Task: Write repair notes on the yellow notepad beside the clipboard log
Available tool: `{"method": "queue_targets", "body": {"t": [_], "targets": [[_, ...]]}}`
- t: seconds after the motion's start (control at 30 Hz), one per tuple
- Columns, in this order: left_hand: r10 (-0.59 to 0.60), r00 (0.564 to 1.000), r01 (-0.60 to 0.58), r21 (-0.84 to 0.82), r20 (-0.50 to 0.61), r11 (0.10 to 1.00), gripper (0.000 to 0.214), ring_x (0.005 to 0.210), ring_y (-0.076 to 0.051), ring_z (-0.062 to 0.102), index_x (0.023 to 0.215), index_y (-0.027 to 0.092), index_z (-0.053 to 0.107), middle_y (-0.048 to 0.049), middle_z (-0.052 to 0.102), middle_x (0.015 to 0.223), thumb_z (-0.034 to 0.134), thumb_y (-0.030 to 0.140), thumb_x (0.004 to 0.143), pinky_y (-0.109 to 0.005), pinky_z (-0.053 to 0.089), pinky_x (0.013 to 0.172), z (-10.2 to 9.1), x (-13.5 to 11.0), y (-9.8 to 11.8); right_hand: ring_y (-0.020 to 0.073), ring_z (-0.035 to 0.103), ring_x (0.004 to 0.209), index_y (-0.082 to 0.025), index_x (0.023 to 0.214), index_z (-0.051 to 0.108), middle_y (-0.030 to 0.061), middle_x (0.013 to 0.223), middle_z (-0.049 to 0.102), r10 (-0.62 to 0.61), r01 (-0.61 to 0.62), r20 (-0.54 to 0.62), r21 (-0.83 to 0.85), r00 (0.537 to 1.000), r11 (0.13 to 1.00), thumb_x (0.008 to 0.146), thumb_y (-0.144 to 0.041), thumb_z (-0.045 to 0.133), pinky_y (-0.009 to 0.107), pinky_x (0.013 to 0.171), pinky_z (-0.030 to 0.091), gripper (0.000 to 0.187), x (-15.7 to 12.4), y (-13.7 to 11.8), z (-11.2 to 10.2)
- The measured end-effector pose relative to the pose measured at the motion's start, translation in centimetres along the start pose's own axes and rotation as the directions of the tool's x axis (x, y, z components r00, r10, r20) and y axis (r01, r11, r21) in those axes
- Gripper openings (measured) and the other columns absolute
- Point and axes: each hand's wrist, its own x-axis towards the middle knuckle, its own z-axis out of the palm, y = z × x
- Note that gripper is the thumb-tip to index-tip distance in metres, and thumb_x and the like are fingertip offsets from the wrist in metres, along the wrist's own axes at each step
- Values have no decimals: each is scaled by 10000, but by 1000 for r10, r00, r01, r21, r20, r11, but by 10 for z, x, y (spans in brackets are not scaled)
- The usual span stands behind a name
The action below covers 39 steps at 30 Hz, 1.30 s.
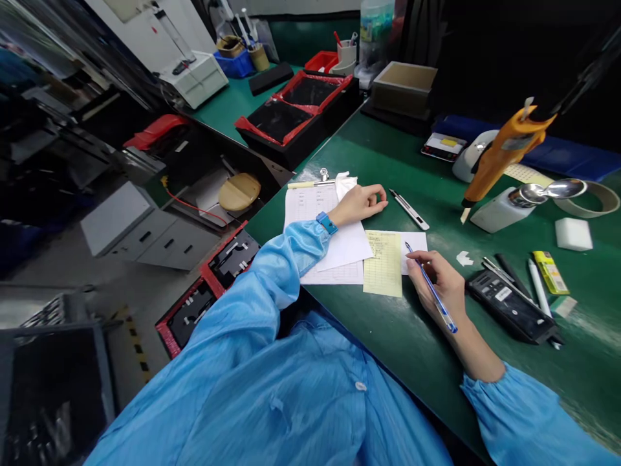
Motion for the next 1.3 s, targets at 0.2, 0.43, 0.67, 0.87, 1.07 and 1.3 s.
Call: {"method": "queue_targets", "body": {"t": [0.2,0.43,0.67,0.87,1.07,1.3], "targets": [[-4,999,3,12,44,1000,93,603,-147,560,930,212,608,66,590,611,659,193,1006,-279,411,698,-1,1,6,122,471,485,-228,969,772,-13,695,672,-72,73,18,-85,997,994,1096,-425,632,285,493,390,273,4,0,5],[20,998,-21,18,59,1000,114,576,-145,533,894,215,620,83,537,577,679,180,984,-280,401,684,0,4,12,121,467,466,-224,1005,771,-17,672,647,-93,92,2,-176,996,980,1111,-451,601,267,479,413,303,6,0,7],[35,996,-37,19,84,999,124,585,-141,536,892,217,633,77,550,598,693,164,986,-280,387,682,0,7,17,100,467,422,-215,1051,754,-45,648,620,-220,218,13,-221,975,951,1105,-300,617,232,429,403,170,14,-5,7],[-18,995,14,39,98,999,165,608,-147,555,880,222,609,64,573,629,708,149,990,-286,378,668,-4,10,26,106,489,392,-226,1068,714,-59,630,598,-280,276,10,-219,960,936,1111,-253,594,236,387,398,130,20,-12,5],[-64,992,53,99,111,994,204,643,-151,609,862,218,609,47,611,640,742,111,973,-279,392,649,-8,13,38,111,539,397,-242,1093,715,-42,667,647,-305,307,38,-184,952,934,1113,-272,605,218,388,441,116,16,-3,3],[-109,988,95,129,113,987,158,679,-110,621,933,202,659,77,607,665,781,165,1026,-221,410,674,-17,12,48,112,650,471,-229,1082,793,3,767,754,-263,281,130,-158,956,947,1077,-456,663,173,490,546,262,10,33,-6]]}}
